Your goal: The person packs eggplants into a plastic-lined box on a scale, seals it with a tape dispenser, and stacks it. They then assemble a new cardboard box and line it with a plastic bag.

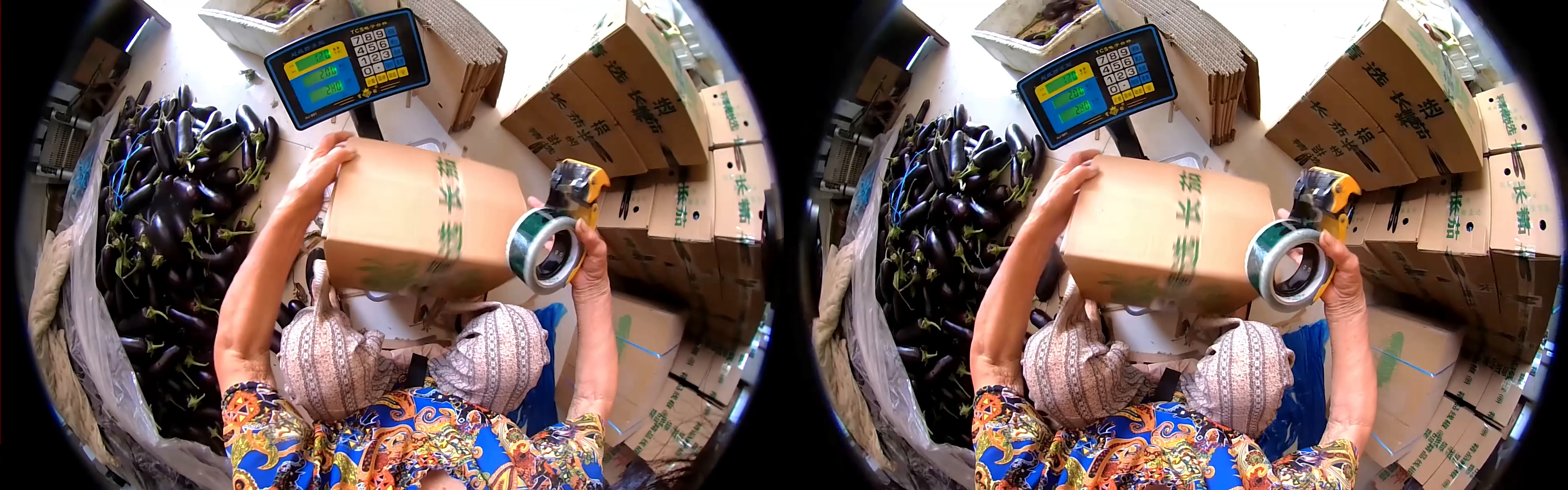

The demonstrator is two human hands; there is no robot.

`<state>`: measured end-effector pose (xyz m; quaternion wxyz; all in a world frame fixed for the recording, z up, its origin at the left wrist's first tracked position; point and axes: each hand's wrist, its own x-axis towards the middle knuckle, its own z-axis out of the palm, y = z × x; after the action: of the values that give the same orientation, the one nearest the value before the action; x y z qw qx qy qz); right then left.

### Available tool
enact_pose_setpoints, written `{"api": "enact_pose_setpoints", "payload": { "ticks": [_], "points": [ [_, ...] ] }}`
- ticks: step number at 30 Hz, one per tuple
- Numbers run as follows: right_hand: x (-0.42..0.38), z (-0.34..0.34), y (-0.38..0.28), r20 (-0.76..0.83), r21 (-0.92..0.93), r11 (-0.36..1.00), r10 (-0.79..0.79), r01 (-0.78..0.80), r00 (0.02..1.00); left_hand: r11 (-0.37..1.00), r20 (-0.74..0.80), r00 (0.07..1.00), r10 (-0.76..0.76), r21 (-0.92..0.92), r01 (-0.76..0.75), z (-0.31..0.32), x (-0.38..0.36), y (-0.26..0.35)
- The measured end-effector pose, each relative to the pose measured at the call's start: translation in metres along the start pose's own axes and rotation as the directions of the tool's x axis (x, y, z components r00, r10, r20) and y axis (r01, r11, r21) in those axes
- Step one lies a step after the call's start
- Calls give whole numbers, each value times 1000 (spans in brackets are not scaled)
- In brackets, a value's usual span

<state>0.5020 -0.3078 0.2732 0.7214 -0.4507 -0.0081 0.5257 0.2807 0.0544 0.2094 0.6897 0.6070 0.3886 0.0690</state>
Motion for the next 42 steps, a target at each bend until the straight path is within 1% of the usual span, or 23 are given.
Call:
{"api": "enact_pose_setpoints", "payload": {
  "ticks": [1, 2, 3, 5, 6, 7, 9, 11, 12, 15, 16, 17, 19, 22, 23, 25, 27, 29, 33, 35, 38, 41, 42],
  "points": [
    [-3, 0, 2, -1, 64, 998, 24, -24, 1000, 999, 6, 1000, 23, 23, -23, 15, -1, 11],
    [-5, -2, 6, -98, -26, 1000, 2, -4, 995, 964, 55, 988, 146, 218, -155, 22, -11, 22],
    [-7, -4, 11, -191, -116, 993, -29, 7, 981, 964, 55, 989, 139, 219, -148, 21, -11, 17],
    [-7, -12, 25, -241, -93, 991, 76, -101, 967, 966, 56, 991, 119, 223, -129, 6, -5, -8],
    [-5, -3, 32, -244, -62, 991, 104, -122, 964, 983, 67, 998, -8, 182, -4, -2, -7, -13],
    [-2, 7, 38, -243, -33, 989, 133, -145, 961, 985, 97, 992, -80, 161, 64, -7, -10, -17],
    [8, 6, 45, -198, -41, 990, 125, -135, 972, 976, 158, 966, -202, 116, 185, -16, -17, -18],
    [13, 11, 39, -168, -59, 985, 151, -163, 974, 966, 169, 959, -228, -86, 245, -9, -23, -15],
    [15, 13, 33, -176, -114, 979, 146, -167, 974, 944, 179, 955, -239, -187, 271, -2, -26, -14],
    [32, 33, 20, -165, -267, 945, 149, -189, 975, 931, 74, 969, -234, -271, 245, 20, -50, -10],
    [38, 39, 14, -144, -290, 937, 157, -194, 977, 957, 154, 987, -53, -274, 94, 16, -51, -23],
    [44, 34, 10, -119, -286, 935, 185, -212, 976, 960, 150, 988, -32, -269, 72, 12, -46, -33],
    [51, 22, 10, -160, -255, 938, 198, -234, 967, 961, 147, 989, 19, -276, 22, 15, -41, -34],
    [33, 14, 7, -200, -328, 925, 131, -192, 971, 927, 126, 991, 54, -375, -3, 5, -35, -63],
    [24, 11, 6, -191, -359, 923, 77, -143, 979, 911, 118, 990, 72, -412, -18, -2, -33, -74],
    [10, 11, 4, -99, -320, 947, -25, -8, 995, 916, 75, 996, 41, -401, -8, -18, -38, -85],
    [-1, 4, 0, -79, -249, 968, -36, 15, 996, 916, 52, 999, 1, -401, 20, -30, -43, -96],
    [-11, 10, -3, -93, -283, 957, -94, 64, 991, 907, 42, 998, -45, -416, 59, -37, -47, -107],
    [-18, 11, -6, -103, -203, 978, -70, 48, 992, 890, 44, 997, -66, -449, 79, -38, -56, -114],
    [-19, 6, -8, -169, -217, 976, -52, 14, 984, 867, 30, 997, -65, -493, 71, -40, -54, -127],
    [-18, -17, -2, -239, -213, 976, -95, 43, 966, 849, -6, 994, -108, -521, 89, -42, -55, -133],
    [-18, 6, -5, -208, -220, 973, -120, 73, 971, 851, -31, 990, -139, -515, 104, -45, -56, -133],
    [-18, 11, -7, -190, -258, 964, -120, 69, 974, 848, -33, 989, -143, -520, 105, -46, -57, -133]
  ]
}}
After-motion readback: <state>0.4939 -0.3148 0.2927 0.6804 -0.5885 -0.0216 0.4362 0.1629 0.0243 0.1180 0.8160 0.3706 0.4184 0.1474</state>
